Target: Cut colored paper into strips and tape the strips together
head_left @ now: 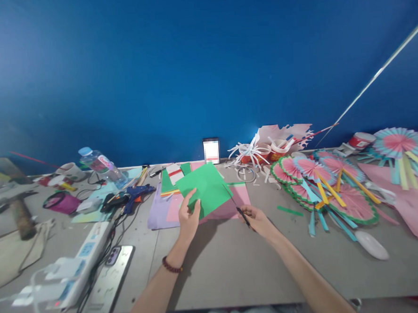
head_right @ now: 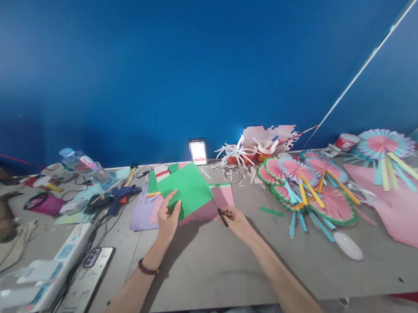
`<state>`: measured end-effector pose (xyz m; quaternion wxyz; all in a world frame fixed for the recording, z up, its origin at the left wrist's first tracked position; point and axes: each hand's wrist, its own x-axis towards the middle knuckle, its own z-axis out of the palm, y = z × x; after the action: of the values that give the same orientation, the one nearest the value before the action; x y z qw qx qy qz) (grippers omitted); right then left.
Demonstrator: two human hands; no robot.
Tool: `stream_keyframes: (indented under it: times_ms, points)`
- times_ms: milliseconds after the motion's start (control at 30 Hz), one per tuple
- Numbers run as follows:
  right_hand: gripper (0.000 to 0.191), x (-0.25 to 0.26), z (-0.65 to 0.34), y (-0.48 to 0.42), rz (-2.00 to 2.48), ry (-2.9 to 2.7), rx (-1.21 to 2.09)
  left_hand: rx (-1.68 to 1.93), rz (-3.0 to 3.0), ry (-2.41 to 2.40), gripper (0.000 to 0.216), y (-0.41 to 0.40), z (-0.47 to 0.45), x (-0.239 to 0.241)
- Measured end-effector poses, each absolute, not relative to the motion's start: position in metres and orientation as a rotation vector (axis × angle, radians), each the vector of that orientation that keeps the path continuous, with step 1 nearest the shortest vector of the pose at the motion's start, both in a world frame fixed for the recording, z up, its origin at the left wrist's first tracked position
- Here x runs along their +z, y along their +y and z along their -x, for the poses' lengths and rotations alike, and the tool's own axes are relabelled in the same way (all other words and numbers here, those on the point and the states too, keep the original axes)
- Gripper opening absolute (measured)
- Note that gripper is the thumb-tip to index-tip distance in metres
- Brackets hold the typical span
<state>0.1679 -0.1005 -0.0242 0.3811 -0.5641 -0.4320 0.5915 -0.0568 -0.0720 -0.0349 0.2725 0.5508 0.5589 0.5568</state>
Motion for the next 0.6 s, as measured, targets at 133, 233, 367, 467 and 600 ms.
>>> stream_keyframes:
  times_ms: [133,233,367,467,600]
  points:
    - [0.034,-0.025,-0.168,-0.1,1.422,-1.105,1.494,1.495,-1.465,1.504,0.042,-0.073,0.056,-0.033]
    - [0.033,-0.025,-0.168,-0.101,1.416,-1.1,1.486,1.498,-1.469,1.497,0.043,-0.073,0.056,-0.033]
    - [0.031,-0.026,-0.168,-0.101,1.419,-1.098,1.481,1.493,-1.467,1.502,0.043,-0.073,0.056,-0.034]
    - [0.03,-0.03,-0.169,-0.1,1.406,-1.083,1.49,1.49,-1.474,1.514,0.041,-0.072,0.056,-0.035]
    - [0.03,-0.035,-0.169,-0.098,1.415,-1.042,1.515,1.484,-1.474,1.511,0.041,-0.072,0.057,-0.036]
